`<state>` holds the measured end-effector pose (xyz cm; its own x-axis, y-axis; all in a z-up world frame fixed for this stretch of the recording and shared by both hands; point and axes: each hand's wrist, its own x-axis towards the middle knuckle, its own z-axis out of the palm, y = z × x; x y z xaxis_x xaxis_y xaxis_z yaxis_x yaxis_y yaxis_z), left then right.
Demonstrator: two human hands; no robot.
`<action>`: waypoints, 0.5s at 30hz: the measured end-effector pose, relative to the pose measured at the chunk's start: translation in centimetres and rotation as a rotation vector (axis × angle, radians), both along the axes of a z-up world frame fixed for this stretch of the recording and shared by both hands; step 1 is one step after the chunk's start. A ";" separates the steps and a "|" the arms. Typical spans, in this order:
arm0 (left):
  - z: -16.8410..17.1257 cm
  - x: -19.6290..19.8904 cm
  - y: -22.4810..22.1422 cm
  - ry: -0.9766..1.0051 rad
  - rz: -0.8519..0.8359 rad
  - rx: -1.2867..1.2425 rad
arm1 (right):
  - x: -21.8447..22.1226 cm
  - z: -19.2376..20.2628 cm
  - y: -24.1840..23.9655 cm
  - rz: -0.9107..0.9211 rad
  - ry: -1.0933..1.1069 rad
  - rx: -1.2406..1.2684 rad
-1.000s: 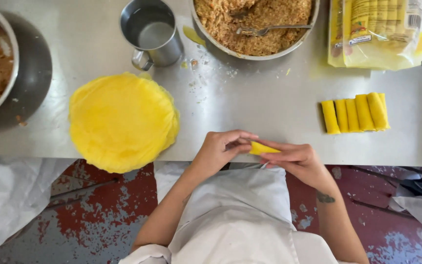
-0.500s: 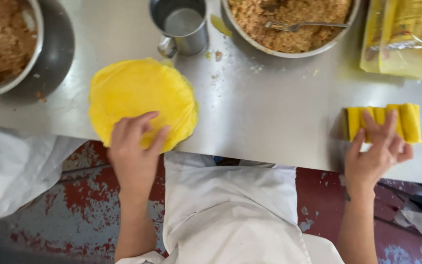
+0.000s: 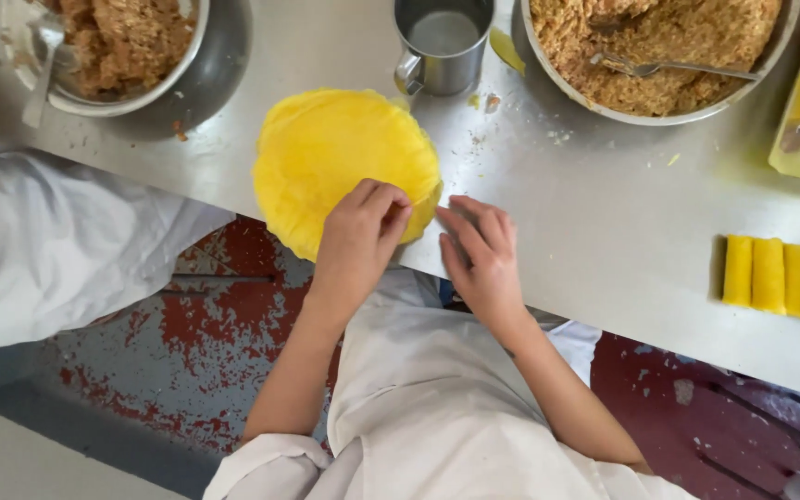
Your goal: Peeling thin yellow wrappers, adding meat filling using a fork, and rolling them into lumpia rolls on a stainless steel table.
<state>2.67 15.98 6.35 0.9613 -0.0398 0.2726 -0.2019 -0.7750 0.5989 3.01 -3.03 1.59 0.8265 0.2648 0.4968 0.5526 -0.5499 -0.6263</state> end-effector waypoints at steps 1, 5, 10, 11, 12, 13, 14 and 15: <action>0.2 0.2 0.5 -0.003 0.003 0.005 | 0.1 -0.1 0.2 0.003 -0.003 0.005; 1.3 0.4 1.4 0.030 0.006 -0.259 | 0.4 -0.1 0.3 0.092 0.043 -0.005; 4.3 -1.5 2.8 0.061 0.034 -0.215 | 0.5 -0.1 0.3 0.126 0.008 -0.023; 4.9 -1.8 3.1 0.135 0.008 -0.131 | 0.5 0.0 0.3 0.124 0.009 -0.024; 5.5 -2.3 3.3 0.213 -0.017 -0.047 | 0.4 -0.1 0.3 0.123 0.015 -0.025; 5.3 -2.5 3.3 0.216 -0.014 -0.047 | 0.4 -0.2 0.2 0.126 0.018 -0.025; 5.2 -2.6 3.2 0.227 -0.015 -0.034 | 0.5 -0.3 0.1 0.139 0.012 -0.032; 5.1 -2.7 3.2 0.238 -0.016 -0.021 | 0.6 -0.3 -0.1 0.152 0.006 -0.039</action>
